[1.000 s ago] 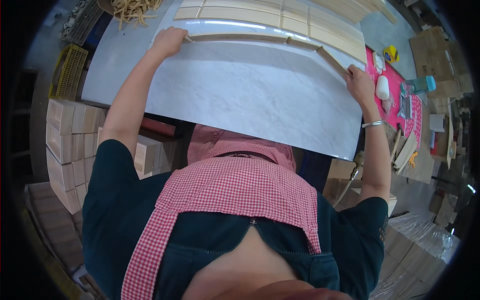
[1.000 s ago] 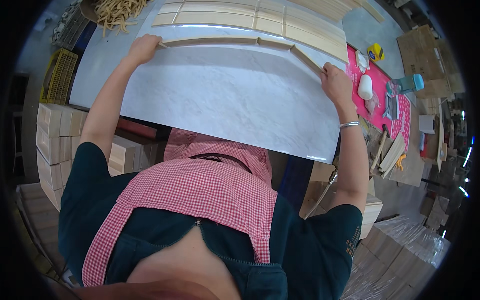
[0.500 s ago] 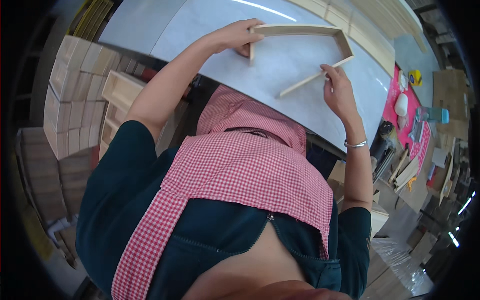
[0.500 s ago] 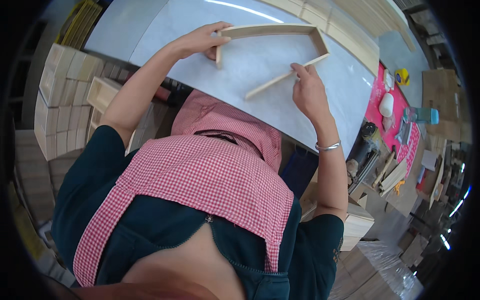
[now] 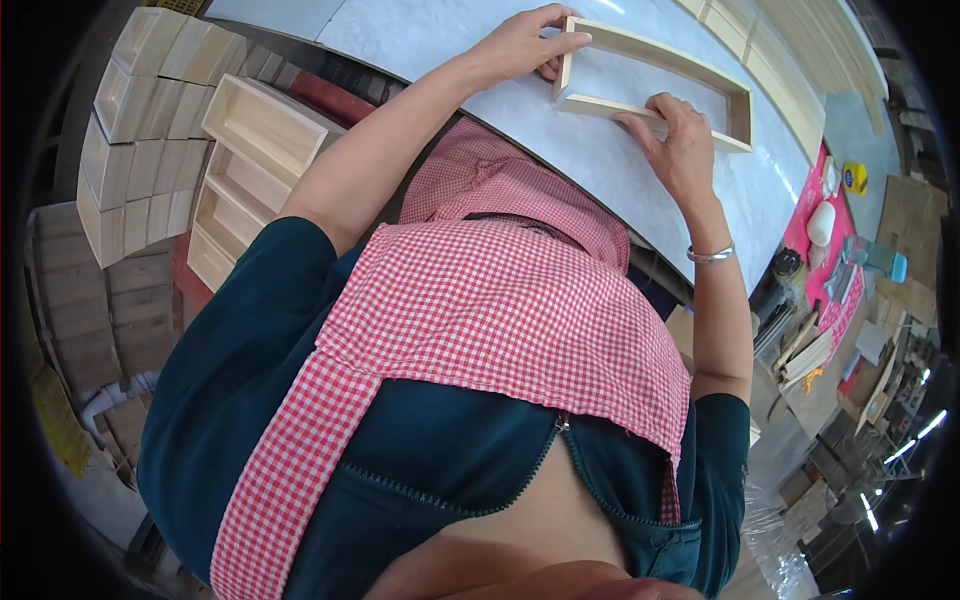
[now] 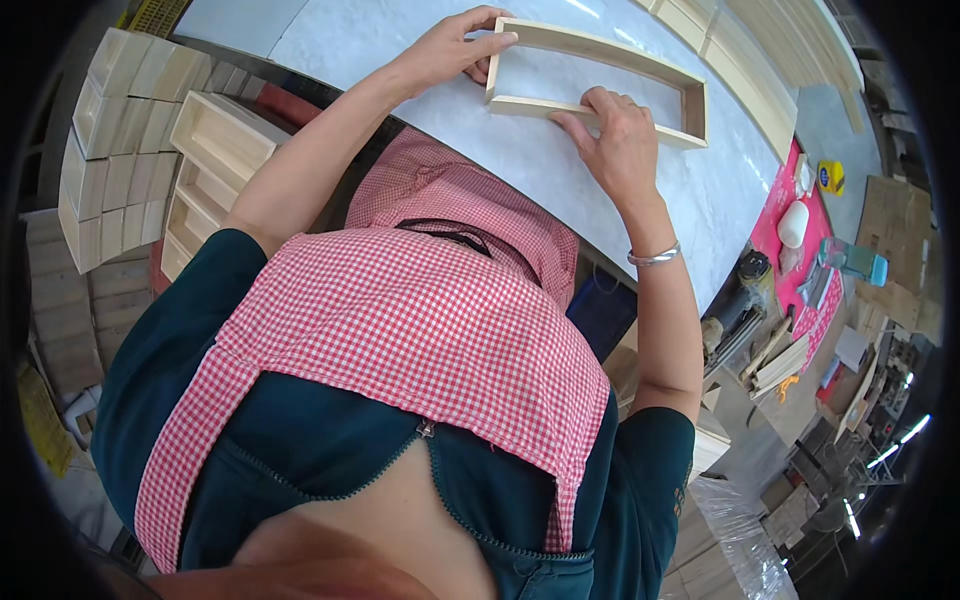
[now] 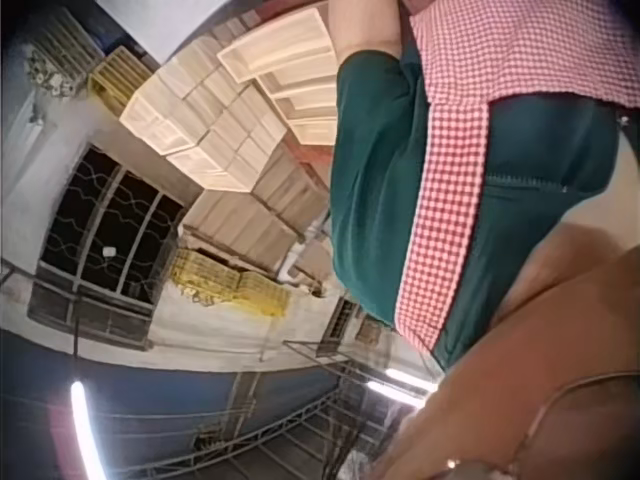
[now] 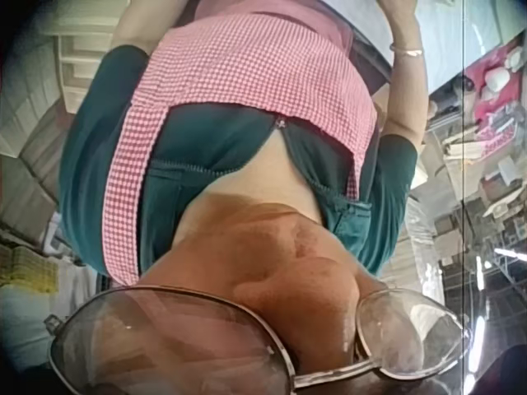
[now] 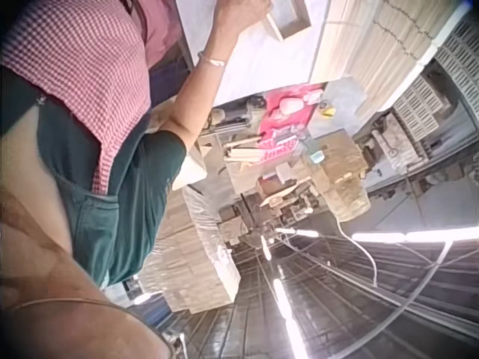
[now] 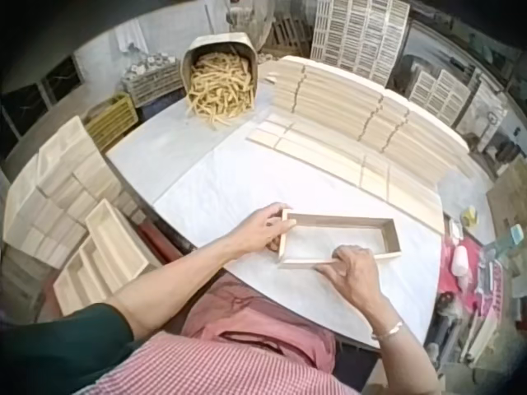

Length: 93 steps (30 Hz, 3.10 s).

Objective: Assembling small wooden boxes using glue, a hammer, and a pneumatic nail gun.

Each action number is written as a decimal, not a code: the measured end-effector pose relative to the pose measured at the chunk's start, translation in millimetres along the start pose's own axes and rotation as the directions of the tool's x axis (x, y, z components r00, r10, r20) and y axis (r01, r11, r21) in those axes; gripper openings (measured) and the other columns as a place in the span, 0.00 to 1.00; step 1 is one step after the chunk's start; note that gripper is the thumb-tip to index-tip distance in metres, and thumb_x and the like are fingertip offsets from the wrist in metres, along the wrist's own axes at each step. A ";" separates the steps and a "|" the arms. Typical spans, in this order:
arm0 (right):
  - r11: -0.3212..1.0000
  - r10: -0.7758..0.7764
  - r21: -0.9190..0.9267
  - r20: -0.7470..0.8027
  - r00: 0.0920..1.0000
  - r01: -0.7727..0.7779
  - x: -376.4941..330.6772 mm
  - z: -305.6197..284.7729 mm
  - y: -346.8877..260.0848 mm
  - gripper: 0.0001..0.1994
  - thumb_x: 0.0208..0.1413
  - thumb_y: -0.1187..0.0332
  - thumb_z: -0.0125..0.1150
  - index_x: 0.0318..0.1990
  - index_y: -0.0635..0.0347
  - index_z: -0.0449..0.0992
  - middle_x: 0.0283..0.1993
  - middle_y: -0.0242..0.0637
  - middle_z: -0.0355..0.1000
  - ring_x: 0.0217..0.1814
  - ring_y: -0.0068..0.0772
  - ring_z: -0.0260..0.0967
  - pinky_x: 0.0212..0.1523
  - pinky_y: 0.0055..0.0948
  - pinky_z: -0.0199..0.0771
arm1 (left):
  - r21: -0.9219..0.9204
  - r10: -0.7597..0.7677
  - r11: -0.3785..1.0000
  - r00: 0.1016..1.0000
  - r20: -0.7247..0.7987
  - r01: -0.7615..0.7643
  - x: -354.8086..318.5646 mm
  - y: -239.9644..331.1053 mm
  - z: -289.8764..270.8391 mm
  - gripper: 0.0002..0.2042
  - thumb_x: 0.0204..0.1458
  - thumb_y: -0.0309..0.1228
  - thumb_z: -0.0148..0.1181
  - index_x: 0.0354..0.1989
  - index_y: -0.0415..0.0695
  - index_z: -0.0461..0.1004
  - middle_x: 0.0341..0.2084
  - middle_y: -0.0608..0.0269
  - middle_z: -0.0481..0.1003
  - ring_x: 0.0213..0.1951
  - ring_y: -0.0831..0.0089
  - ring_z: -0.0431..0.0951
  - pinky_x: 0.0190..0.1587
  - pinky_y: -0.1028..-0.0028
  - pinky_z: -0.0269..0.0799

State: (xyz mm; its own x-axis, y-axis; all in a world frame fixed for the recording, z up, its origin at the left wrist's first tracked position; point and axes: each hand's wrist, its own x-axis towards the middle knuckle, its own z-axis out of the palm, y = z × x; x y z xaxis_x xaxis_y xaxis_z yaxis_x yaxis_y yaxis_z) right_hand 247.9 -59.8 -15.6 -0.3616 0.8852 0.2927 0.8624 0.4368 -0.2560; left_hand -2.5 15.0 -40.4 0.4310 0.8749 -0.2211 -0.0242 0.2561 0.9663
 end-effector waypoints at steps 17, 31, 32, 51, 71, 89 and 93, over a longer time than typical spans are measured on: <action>0.997 -0.063 0.028 -0.108 0.992 0.066 2.5 10.0 4.1 0.16 0.52 0.54 0.73 0.34 0.55 0.76 0.30 0.29 0.75 0.32 0.30 0.70 0.42 0.28 0.65 | 0.537 0.385 0.759 0.919 0.087 -0.369 -31.5 -23.0 3.2 0.51 0.41 0.21 0.76 0.76 0.51 0.52 0.68 0.55 0.59 0.40 0.70 0.74 0.47 0.75 0.78; 0.999 -0.045 0.012 -0.326 0.944 0.052 21.4 57.3 -53.5 0.16 0.46 0.55 0.75 0.36 0.53 0.77 0.35 0.28 0.72 0.36 0.30 0.65 0.44 0.30 0.59 | 0.543 0.421 0.739 0.903 0.091 -0.399 -30.2 -26.5 6.9 0.51 0.41 0.18 0.72 0.76 0.51 0.52 0.68 0.55 0.60 0.39 0.70 0.75 0.47 0.75 0.79; 0.995 -0.067 0.052 -0.349 0.935 0.090 21.6 56.2 -52.6 0.15 0.47 0.57 0.75 0.36 0.53 0.78 0.35 0.28 0.72 0.36 0.30 0.65 0.44 0.30 0.59 | 0.551 0.425 0.731 0.900 0.094 -0.402 -30.8 -26.3 7.2 0.50 0.41 0.18 0.72 0.76 0.50 0.52 0.67 0.55 0.60 0.39 0.70 0.74 0.46 0.75 0.78; 0.906 -0.228 0.290 -0.285 0.931 0.310 14.2 44.5 -41.9 0.10 0.49 0.77 0.65 0.39 0.54 0.83 0.40 0.31 0.72 0.40 0.35 0.64 0.45 0.32 0.66 | 0.580 0.483 0.678 0.869 0.113 -0.452 -33.1 -22.0 13.0 0.47 0.46 0.25 0.74 0.75 0.46 0.52 0.65 0.55 0.62 0.37 0.70 0.73 0.43 0.73 0.75; 0.950 0.278 0.294 -0.629 0.726 -0.109 -24.3 -57.2 -24.7 0.14 0.56 0.75 0.65 0.51 0.62 0.78 0.48 0.38 0.77 0.49 0.35 0.72 0.49 0.31 0.72 | -0.778 0.031 0.609 0.975 0.218 0.155 -17.5 5.5 -8.8 0.37 0.60 0.38 0.64 0.67 0.24 0.53 0.58 0.33 0.64 0.47 0.63 0.78 0.49 0.77 0.82; 0.776 0.460 -0.092 -0.594 0.660 -0.624 -159.5 -72.5 95.4 0.20 0.53 0.71 0.66 0.54 0.64 0.75 0.52 0.49 0.74 0.53 0.49 0.71 0.58 0.39 0.69 | -0.870 -0.001 0.306 0.913 0.407 0.388 -12.9 4.3 -0.3 0.42 0.63 0.44 0.60 0.69 0.22 0.46 0.61 0.26 0.57 0.48 0.66 0.76 0.49 0.79 0.82; 0.467 0.681 -0.176 -0.553 0.479 -0.867 -238.5 -84.9 120.8 0.23 0.55 0.63 0.65 0.56 0.66 0.74 0.51 0.53 0.74 0.53 0.54 0.71 0.56 0.43 0.71 | -0.882 -0.016 0.250 0.912 0.410 0.401 -14.0 11.5 8.1 0.40 0.62 0.42 0.63 0.67 0.21 0.49 0.59 0.20 0.58 0.44 0.68 0.77 0.45 0.79 0.82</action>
State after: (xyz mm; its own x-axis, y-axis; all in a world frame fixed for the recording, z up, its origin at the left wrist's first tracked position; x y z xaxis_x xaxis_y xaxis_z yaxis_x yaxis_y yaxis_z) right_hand 468.4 -231.7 -38.1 0.6104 0.6334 0.4755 0.7782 -0.5916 -0.2110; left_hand -1.6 2.4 -25.2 0.7631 0.6254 -0.1631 -0.6287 0.7768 0.0368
